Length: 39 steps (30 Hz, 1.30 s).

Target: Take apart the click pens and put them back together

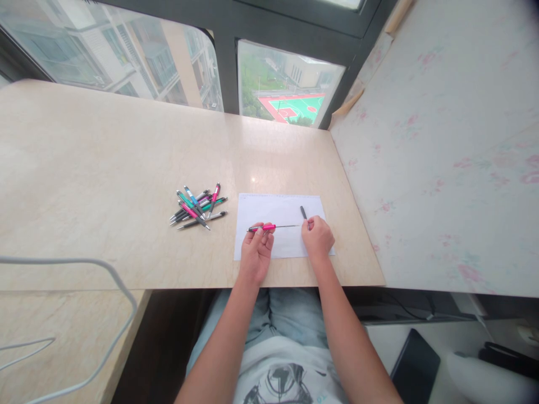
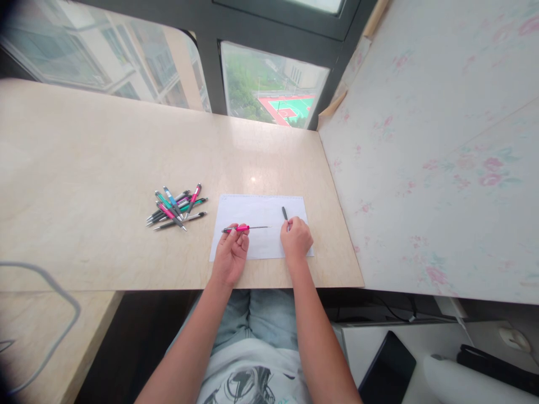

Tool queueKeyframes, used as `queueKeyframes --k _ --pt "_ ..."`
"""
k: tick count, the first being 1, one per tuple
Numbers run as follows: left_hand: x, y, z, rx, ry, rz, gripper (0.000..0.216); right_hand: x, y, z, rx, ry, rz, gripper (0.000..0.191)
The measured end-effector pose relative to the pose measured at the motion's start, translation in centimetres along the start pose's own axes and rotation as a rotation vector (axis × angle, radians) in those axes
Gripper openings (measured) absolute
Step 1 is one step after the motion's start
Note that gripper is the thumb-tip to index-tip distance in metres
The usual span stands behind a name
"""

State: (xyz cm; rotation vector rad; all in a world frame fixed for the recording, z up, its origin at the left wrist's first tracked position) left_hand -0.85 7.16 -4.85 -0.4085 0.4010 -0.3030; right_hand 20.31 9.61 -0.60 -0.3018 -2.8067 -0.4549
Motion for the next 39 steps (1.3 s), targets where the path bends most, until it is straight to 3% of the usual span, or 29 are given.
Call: queueKeyframes --k 39 --pt "0.01 0.10 0.01 -0.011 0.048 0.003 0.017 0.27 -0.05 -0.12 0.006 0.003 -0.002 0.013"
Point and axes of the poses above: each hand's wrist, its own y-axis towards the middle knuckle, its own z-axis out of the palm, x = y × z, the point moved 10 cm from there along y, towards the middle knuckle, and after that the axes turned 12 degrees about -z, right-handed, at the moved point
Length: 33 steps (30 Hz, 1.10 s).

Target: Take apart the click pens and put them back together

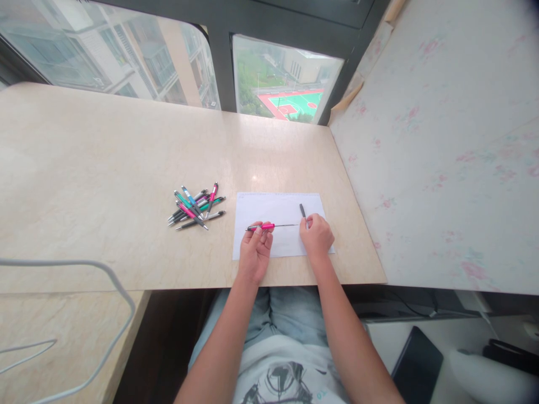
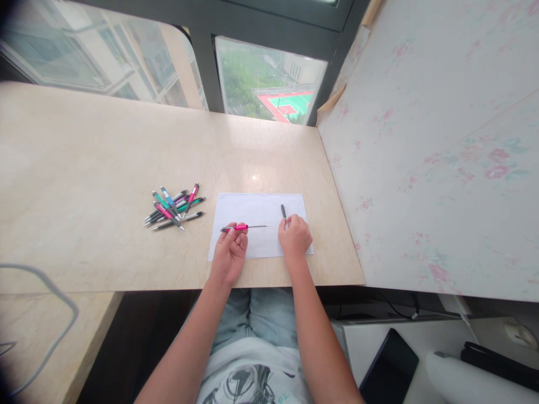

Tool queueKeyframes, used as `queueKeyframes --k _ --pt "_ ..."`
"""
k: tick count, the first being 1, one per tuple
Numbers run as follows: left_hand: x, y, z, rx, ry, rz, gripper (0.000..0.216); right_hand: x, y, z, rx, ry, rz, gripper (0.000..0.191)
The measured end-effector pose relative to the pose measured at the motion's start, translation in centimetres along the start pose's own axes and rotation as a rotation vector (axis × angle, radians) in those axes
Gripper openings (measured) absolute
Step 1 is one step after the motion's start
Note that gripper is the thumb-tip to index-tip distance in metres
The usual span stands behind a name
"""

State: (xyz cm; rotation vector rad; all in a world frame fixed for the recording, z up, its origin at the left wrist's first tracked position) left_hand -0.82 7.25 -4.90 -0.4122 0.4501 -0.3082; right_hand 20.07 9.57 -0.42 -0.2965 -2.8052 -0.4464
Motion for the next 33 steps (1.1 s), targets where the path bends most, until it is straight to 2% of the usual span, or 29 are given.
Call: queueKeyframes --k 7,10,12,14,16,18,25,33 --pt "0.0 0.0 0.0 -0.005 0.002 0.001 0.018 -0.3 0.0 -0.6 -0.044 0.067 0.026 0.015" --pt "0.0 -0.1 -0.1 -0.008 -0.004 -0.002 0.018 -0.8 0.0 -1.7 -0.116 0.230 0.043 0.018" --pt "0.0 -0.1 -0.1 -0.007 -0.005 -0.005 0.019 -1.0 -0.2 -2.5 -0.139 0.443 0.039 0.022" --pt "0.0 -0.1 0.0 -0.001 -0.004 -0.004 0.020 -0.3 -0.6 -2.7 -0.083 0.738 0.027 0.029" --pt "-0.1 -0.1 0.2 0.004 0.003 0.006 0.020 1.8 -1.3 -2.5 0.084 1.006 -0.023 0.035" --pt "-0.1 -0.1 0.4 0.006 0.028 0.019 0.021 3.5 -2.1 -3.1 0.156 1.104 -0.071 0.032" --pt "0.0 -0.5 1.4 0.041 0.153 0.029 0.024 4.0 -2.6 -5.2 0.091 0.953 -0.104 0.015" --pt "1.1 -1.0 2.5 0.114 0.275 -0.017 0.022 5.3 -3.0 -5.9 0.133 0.818 -0.239 0.015"
Point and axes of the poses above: each hand's wrist, its own y-axis towards the middle knuckle, its own z-axis out of the palm, x = y × z, the point moved 10 cm from there along y, towards the middle knuckle, and after that the axes turned 12 degrees about -z, right-handed, at the moved point
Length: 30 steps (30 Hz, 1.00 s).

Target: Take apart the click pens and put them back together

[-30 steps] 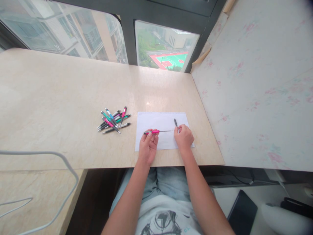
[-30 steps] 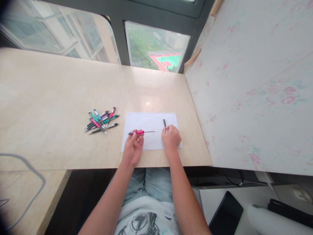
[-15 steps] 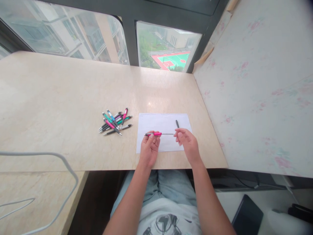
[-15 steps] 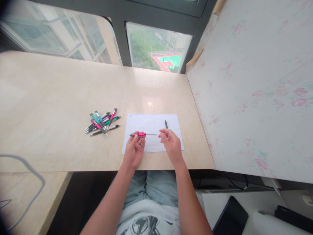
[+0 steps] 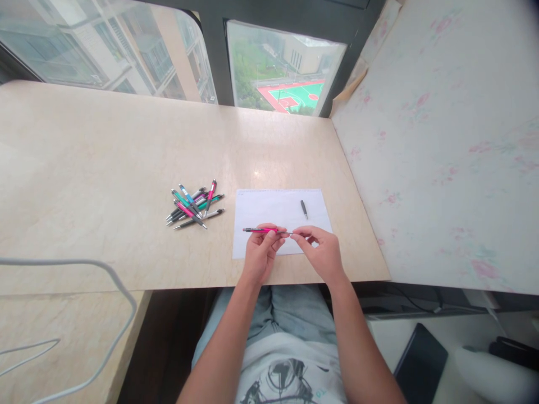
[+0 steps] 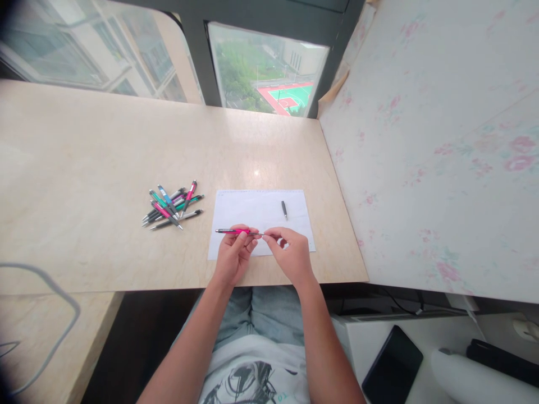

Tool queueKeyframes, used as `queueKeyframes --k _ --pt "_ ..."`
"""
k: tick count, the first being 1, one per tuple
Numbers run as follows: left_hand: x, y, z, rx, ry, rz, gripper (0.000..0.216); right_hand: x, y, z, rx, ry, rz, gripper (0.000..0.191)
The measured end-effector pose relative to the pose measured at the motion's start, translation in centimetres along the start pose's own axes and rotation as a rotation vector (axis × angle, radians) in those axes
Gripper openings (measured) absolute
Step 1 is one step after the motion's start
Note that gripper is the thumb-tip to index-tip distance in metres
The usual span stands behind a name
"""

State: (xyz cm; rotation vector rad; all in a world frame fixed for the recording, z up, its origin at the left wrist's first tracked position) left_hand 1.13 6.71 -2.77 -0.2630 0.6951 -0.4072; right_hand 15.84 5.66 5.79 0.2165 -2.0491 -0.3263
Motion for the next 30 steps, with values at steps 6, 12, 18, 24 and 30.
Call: queueKeyframes --k 6,12,18,24,30 --pt "-0.1 0.0 -0.3 -0.028 0.004 0.017 0.024 0.8 0.3 0.5 0.099 -0.154 -0.097 0.021" --pt "-0.6 0.4 -1.8 -0.124 -0.072 0.062 0.024 0.3 0.5 -1.5 0.081 -0.287 -0.117 0.017" --pt "-0.6 0.6 -2.1 -0.137 -0.127 0.049 0.023 -3.6 0.6 -2.7 -0.085 -0.459 -0.008 0.012" --pt "-0.2 0.6 -2.0 -0.108 -0.173 0.010 0.023 -5.1 3.1 -0.1 -0.099 -0.645 -0.039 0.009" --pt "0.1 0.8 -2.1 -0.083 -0.248 -0.028 0.024 -5.6 5.3 1.2 -0.065 -0.723 -0.071 0.008"
Point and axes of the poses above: each hand's wrist, its own y-axis towards the middle knuckle, its own z-axis out of the palm, x = y × z, the point moved 10 cm from there along y, towards the middle knuckle, and after that the axes turned 12 degrees about -z, right-handed, at the moved point
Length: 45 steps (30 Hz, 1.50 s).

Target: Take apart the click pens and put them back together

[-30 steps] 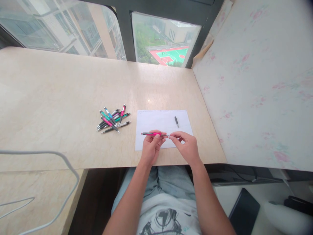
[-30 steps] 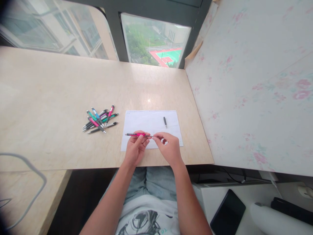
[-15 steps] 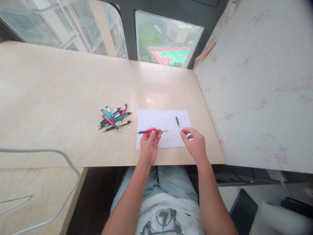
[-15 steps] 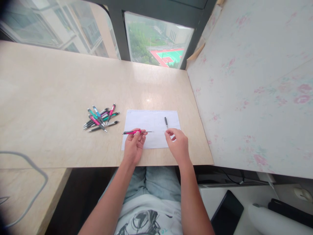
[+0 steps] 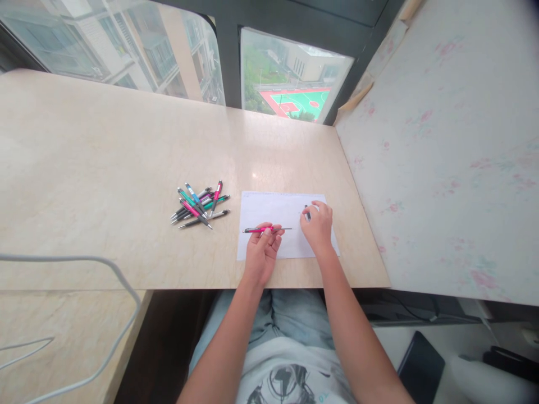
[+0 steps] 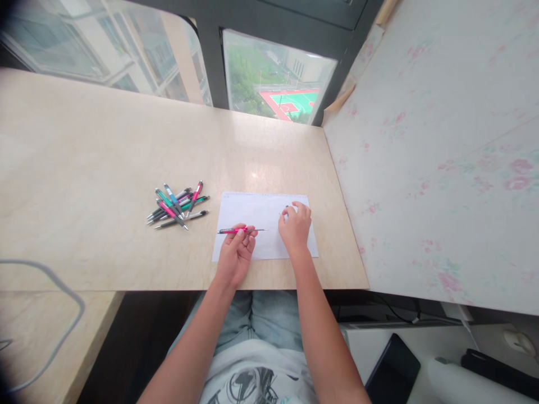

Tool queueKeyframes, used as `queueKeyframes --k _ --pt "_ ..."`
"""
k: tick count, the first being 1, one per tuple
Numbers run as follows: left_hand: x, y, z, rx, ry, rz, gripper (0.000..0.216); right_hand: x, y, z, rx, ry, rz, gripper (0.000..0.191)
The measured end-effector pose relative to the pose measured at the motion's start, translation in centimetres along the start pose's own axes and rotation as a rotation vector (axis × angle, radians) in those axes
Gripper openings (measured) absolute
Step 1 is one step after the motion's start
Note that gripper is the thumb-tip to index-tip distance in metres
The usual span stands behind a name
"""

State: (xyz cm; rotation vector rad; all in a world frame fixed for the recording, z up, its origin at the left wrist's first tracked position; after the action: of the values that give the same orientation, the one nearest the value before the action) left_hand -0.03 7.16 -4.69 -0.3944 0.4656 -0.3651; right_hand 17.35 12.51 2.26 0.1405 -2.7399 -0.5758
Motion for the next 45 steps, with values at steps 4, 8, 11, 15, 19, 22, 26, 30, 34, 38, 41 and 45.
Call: queueKeyframes --k 4,8,11,15,19,22,26,30,34,38,41,45 --pt "0.0 0.0 0.2 0.020 -0.006 -0.004 0.025 -0.3 0.0 0.5 0.001 -0.008 0.006 0.009" --pt "0.1 0.0 0.3 0.026 0.002 -0.011 0.027 -0.1 -0.2 0.1 -0.039 0.051 -0.001 0.009" --pt "0.0 -0.3 0.5 0.028 0.044 0.009 0.026 0.6 -0.8 -1.4 -0.076 0.201 -0.006 0.012" --pt "0.0 -0.8 1.8 0.056 0.205 0.045 0.022 1.7 -2.6 -3.2 -0.022 0.681 0.079 0.020" --pt "0.4 -1.0 2.5 0.079 0.342 0.063 0.022 3.5 -4.2 -5.4 0.078 0.714 -0.011 0.018" --pt "0.7 -1.0 2.6 0.102 0.431 0.074 0.022 4.2 -5.0 -5.8 0.145 0.602 -0.114 0.015" --pt "1.2 -0.9 2.7 0.133 0.493 0.064 0.030 3.7 -5.5 -5.9 0.134 0.540 -0.139 0.015" --pt "1.5 -1.0 2.8 0.143 0.509 0.050 0.034 3.1 -6.0 -6.2 0.092 0.432 -0.143 0.014" --pt "1.8 -1.1 3.1 0.160 0.524 0.026 0.026 2.5 -6.4 -6.5 0.067 0.376 -0.136 0.014" --pt "1.2 -1.2 2.8 0.104 0.500 0.068 0.022 2.2 -6.9 -6.2 0.105 0.403 -0.139 0.015" --pt "0.2 -1.1 1.9 0.014 0.419 0.116 0.019 1.9 -7.3 -6.3 0.116 0.413 -0.143 0.014" --pt "-0.9 -0.8 0.3 -0.071 0.218 0.158 0.019 0.7 -7.6 -6.8 0.072 0.419 -0.086 0.015"
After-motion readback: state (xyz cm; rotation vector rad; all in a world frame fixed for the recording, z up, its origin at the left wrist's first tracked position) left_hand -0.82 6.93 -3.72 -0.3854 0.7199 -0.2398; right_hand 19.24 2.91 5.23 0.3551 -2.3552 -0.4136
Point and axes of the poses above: each hand's wrist, its own y-axis towards the middle knuckle, its own z-axis out of the palm, x = y × z, the point moved 10 cm from there along y, towards the middle knuckle, and after that the axes turned 12 degrees about -z, right-handed, at the moved point
